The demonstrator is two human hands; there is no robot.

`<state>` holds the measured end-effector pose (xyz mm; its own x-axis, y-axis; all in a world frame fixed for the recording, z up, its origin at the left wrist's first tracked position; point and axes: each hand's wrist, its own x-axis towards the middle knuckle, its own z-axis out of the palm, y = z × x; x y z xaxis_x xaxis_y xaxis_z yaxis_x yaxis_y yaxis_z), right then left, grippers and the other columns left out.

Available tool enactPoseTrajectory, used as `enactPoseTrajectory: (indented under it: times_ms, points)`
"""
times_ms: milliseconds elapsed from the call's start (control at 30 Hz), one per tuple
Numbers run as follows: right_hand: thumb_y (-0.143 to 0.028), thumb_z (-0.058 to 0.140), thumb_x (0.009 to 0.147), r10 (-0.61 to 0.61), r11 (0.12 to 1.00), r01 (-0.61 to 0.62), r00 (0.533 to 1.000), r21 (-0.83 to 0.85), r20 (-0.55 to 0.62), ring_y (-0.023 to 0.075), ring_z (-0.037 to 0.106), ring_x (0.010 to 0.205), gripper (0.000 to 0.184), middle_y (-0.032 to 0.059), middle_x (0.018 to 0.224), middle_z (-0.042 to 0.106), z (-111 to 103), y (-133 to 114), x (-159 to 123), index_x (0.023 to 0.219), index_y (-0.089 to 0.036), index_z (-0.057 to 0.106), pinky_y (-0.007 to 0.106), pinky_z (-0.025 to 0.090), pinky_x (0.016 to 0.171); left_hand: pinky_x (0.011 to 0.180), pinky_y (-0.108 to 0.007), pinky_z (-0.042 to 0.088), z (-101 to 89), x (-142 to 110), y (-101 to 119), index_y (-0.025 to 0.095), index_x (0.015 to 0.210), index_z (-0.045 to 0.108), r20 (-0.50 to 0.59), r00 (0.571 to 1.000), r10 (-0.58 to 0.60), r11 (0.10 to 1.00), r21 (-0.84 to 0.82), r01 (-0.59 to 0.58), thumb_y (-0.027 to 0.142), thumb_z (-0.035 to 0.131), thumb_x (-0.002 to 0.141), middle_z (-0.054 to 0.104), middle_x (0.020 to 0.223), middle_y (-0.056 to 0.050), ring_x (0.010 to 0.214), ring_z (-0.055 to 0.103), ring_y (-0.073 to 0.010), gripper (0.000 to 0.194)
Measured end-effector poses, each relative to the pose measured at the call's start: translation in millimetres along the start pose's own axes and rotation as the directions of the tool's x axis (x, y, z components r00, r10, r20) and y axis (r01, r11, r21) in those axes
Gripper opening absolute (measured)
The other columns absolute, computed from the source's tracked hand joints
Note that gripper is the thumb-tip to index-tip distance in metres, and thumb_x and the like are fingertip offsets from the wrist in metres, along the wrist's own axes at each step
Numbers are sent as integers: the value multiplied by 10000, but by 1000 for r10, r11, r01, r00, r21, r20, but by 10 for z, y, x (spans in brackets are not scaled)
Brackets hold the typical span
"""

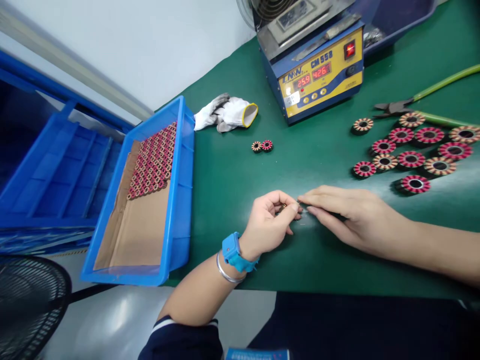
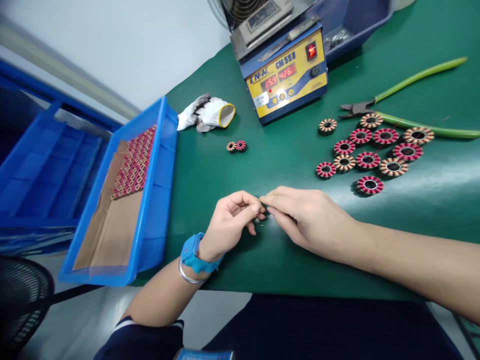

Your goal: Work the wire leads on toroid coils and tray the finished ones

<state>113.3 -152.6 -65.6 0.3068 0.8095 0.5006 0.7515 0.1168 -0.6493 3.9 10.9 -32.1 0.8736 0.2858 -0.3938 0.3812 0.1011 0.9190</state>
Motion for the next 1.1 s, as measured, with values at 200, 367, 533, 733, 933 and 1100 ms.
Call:
enactPoseTrajectory:
  times_ms: [200,367,533,733,933,1100]
  points:
    - [-88,519,1001,9,999,-10,1000,32,7,179,729,890,304,78,1051,741,-1,8,1,1252,-176,666,284,566,779,429,-153,488,3,-3,15,123,774,628,-11,1000,8,1000,-21,-8,390,746,779,644,749,-54,648,593,-112,292]
    - [-82,517,1001,-3,999,3,1000,40,-16,182,726,905,313,92,1059,740,-16,2,16,1268,-171,655,283,570,784,423,-153,476,0,-2,12,120,776,634,-9,1000,10,1000,-21,-11,406,756,783,650,741,-56,620,584,-105,311]
    - [-85,529,997,5,998,-3,1000,70,-17,173,720,913,343,80,1068,733,-23,0,29,1300,-195,645,272,573,800,416,-152,454,-6,4,11,121,772,633,-13,1000,6,1000,-23,-6,411,757,794,652,720,-48,562,559,-86,316]
    - [-104,517,999,23,996,-24,1000,80,18,189,727,937,363,82,1087,739,-30,8,38,1325,-206,641,287,586,813,418,-155,458,-10,19,-5,120,765,633,-24,1000,-5,999,-36,4,401,763,781,655,708,-55,580,579,-100,309]
    - [-114,519,996,24,997,-25,1000,73,20,180,741,821,335,57,986,767,-50,-1,36,1261,-219,695,277,582,734,417,-148,448,-26,32,-22,122,754,630,-21,1000,-16,998,-63,15,402,762,765,658,708,-54,584,592,-98,309]
    - [-99,523,996,-53,996,52,998,79,18,170,740,822,325,55,982,766,-65,0,39,1261,-214,672,276,581,729,411,-147,426,-30,36,-7,124,730,613,2,1000,-29,996,-88,29,375,773,747,646,698,-43,559,583,-87,298]
